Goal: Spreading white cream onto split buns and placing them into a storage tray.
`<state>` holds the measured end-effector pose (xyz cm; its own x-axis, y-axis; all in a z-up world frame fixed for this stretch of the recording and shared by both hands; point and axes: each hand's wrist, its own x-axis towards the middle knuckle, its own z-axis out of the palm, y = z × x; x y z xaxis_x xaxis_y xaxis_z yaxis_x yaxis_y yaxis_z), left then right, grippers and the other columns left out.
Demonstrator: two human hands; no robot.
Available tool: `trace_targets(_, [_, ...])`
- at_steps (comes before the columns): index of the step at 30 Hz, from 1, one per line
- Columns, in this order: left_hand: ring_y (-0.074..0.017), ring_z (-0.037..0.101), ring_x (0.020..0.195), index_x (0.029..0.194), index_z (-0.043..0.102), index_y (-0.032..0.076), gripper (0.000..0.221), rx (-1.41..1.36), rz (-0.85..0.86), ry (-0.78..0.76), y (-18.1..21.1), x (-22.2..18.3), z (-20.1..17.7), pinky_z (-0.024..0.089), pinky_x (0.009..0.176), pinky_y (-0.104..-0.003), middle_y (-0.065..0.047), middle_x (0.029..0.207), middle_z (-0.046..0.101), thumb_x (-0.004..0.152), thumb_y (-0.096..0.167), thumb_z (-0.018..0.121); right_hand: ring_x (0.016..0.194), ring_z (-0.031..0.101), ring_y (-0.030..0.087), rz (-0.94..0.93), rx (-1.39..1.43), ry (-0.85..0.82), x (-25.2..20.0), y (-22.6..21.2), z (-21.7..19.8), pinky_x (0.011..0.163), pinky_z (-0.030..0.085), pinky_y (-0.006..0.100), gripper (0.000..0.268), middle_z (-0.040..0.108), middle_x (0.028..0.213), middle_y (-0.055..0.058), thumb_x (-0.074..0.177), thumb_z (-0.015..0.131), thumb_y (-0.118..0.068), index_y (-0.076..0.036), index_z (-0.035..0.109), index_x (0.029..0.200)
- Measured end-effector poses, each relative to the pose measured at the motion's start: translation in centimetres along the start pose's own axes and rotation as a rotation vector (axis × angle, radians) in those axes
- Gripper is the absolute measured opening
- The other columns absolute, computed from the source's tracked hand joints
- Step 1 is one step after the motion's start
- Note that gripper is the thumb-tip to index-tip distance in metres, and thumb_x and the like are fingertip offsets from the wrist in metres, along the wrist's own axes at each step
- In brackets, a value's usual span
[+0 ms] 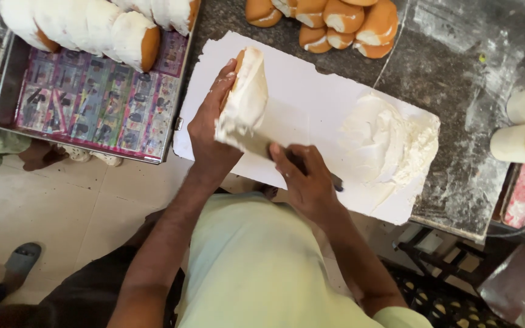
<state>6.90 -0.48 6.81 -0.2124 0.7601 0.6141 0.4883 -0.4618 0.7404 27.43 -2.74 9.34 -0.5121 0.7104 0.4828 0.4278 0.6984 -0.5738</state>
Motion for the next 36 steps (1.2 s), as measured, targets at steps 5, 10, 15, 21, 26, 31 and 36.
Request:
trace_targets(5, [-0.0251, 0.063, 0.131, 0.148, 0.041, -0.004, 0.071, -0.114, -0.273, 0.063, -3.1, -0.4, -1.4, 0.057, 0.109, -0.033, -0.02, 0.143, 0.059, 0.091, 0.002, 0.084, 0.091, 0.063, 0.022, 0.035, 0.098, -0.095, -4.0, 1.2, -1.3, 0.075, 0.055, 0.031, 0.047, 0.062, 0.111, 0.013, 0.094, 0.07, 0.008, -0.01, 0.063, 0.138])
trace_targets(10, [-0.0157, 0.064, 0.107, 0.139, 0.052, -0.004, 0.059, -0.293, -0.779, 0.054, -10.6, -2.2, -4.0, 0.056, 0.09, -0.029, -0.013, 0.123, 0.066, 0.09, 0.011, 0.081, 0.093, 0.065, 0.018, 0.291, 0.214, 0.038, -7.9, 2.9, -1.6, 0.078, 0.054, 0.027, 0.037, 0.066, 0.107, 0.012, 0.104, 0.061, 0.0, -0.001, 0.06, 0.141])
trace_targets(15, [-0.0178, 0.065, 0.114, 0.138, 0.055, -0.008, 0.055, -0.514, -0.794, 0.036, -8.9, -1.9, -2.1, 0.055, 0.097, -0.03, -0.014, 0.127, 0.068, 0.092, 0.007, 0.081, 0.076, 0.054, 0.011, 0.588, 0.572, 0.077, -8.4, 5.1, 1.1, 0.067, 0.047, 0.024, 0.044, 0.067, 0.1, 0.009, 0.108, 0.052, -0.008, 0.0, 0.049, 0.152])
trace_targets(21, [-0.0178, 0.065, 0.122, 0.146, 0.04, -0.003, 0.065, -0.779, -0.644, 0.071, -3.9, -1.6, 3.1, 0.057, 0.103, -0.031, -0.012, 0.133, 0.063, 0.093, 0.0, 0.078, 0.071, 0.053, 0.008, 0.745, 0.875, 0.087, -3.9, 3.3, 2.4, 0.063, 0.045, 0.024, 0.048, 0.066, 0.096, 0.009, 0.111, 0.049, -0.012, -0.002, 0.042, 0.157])
trace_targets(26, [-0.0189, 0.067, 0.123, 0.15, 0.036, -0.002, 0.069, -0.744, -0.595, -0.034, -2.2, -1.7, 3.7, 0.06, 0.103, -0.031, -0.013, 0.136, 0.063, 0.095, 0.0, 0.077, 0.07, 0.05, 0.007, 0.653, 0.818, 0.055, -2.1, 2.7, 2.1, 0.063, 0.044, 0.023, 0.045, 0.066, 0.096, 0.008, 0.112, 0.048, -0.013, -0.003, 0.045, 0.157])
trace_targets(31, [-0.0199, 0.07, 0.12, 0.152, 0.036, -0.003, 0.072, -0.448, -0.47, -0.085, -2.0, -1.6, 3.5, 0.064, 0.102, -0.034, -0.017, 0.131, 0.067, 0.095, 0.002, 0.081, 0.071, 0.049, 0.008, 0.511, 0.518, -0.014, -2.2, 1.9, 2.2, 0.065, 0.046, 0.023, 0.04, 0.066, 0.093, 0.006, 0.112, 0.051, -0.009, -0.005, 0.052, 0.152])
trace_targets(36, [-0.0239, 0.073, 0.12, 0.153, 0.034, -0.003, 0.075, -0.245, -0.362, -0.066, -3.1, -2.0, 3.0, 0.064, 0.098, -0.033, -0.02, 0.131, 0.069, 0.094, 0.003, 0.081, 0.073, 0.054, 0.008, 0.431, 0.343, -0.106, -2.0, 0.9, 1.3, 0.068, 0.049, 0.023, 0.04, 0.067, 0.092, 0.005, 0.109, 0.055, -0.009, -0.007, 0.055, 0.149])
